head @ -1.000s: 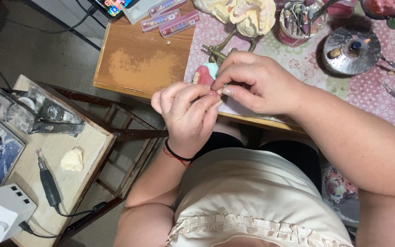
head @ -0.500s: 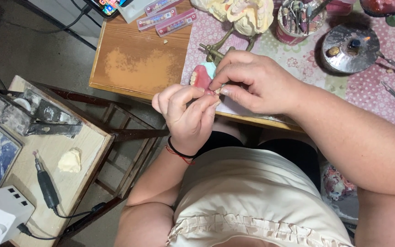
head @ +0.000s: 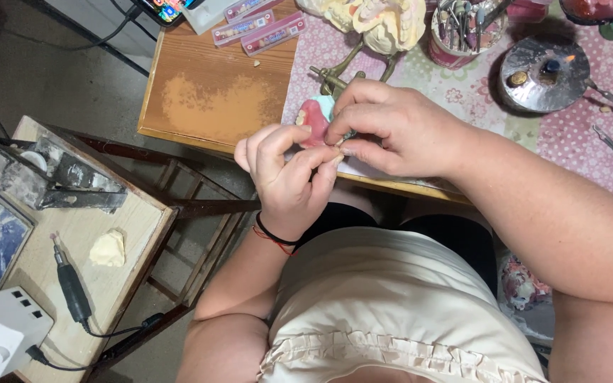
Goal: The person is using pliers and a dental probe to adjust and shape components on a dental mold at a laboratory bench.
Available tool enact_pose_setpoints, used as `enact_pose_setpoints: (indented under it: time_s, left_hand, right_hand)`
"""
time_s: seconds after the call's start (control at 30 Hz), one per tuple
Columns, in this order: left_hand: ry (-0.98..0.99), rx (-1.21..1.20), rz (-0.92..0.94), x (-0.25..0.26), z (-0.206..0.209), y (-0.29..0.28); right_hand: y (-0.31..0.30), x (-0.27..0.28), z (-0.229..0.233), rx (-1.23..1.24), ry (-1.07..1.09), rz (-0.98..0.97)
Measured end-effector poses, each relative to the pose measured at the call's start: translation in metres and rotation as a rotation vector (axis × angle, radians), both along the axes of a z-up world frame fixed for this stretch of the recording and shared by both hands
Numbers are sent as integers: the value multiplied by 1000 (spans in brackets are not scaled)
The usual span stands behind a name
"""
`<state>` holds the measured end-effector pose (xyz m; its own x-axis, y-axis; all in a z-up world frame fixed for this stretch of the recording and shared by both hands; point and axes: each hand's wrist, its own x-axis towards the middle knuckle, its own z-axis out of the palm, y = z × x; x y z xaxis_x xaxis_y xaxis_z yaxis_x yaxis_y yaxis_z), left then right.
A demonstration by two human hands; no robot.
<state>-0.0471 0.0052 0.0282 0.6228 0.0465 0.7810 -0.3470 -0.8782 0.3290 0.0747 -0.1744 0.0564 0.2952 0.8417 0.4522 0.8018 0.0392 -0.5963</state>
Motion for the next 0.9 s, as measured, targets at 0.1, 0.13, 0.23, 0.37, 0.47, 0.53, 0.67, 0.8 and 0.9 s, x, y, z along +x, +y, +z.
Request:
enact_pose_setpoints:
  time_s: [0.1,0.13,0.23,0.37,0.47,0.53,0.67,0.8,0.9]
  left_hand:
    - [16,-30,-25,0,-3,4]
    - [43,-76,-43,-1,-4,5]
    - [75,-148,-67,-4,-2,6]
    - [85,-186,-74,-4,-2,6]
    - [119,-207,-91,-4,-3,9]
    - [119,-214,-91,-4,-3,10]
    - [180,-277,-94,-4,-4,11]
    - [172,-290,-101,-4,-3,11]
    - [213,-325,-110,-4,-4,12]
  right_hand:
    - [0,0,1,4,-2,-4]
    - [0,0,1,-5,-8,-7]
    - [0,0,1,-11,-6,-9]
    - [0,-1,1,-7,-26,-14]
    - [-1,-1,1,-22,-47,-24]
    - [-1,-1,1,-26,-47,-27]
    - [-1,-2,1,-39,-51,-41]
    - [0,-2,2,-30,-86,-29]
    - [0,-2,2,-26,-71,-36]
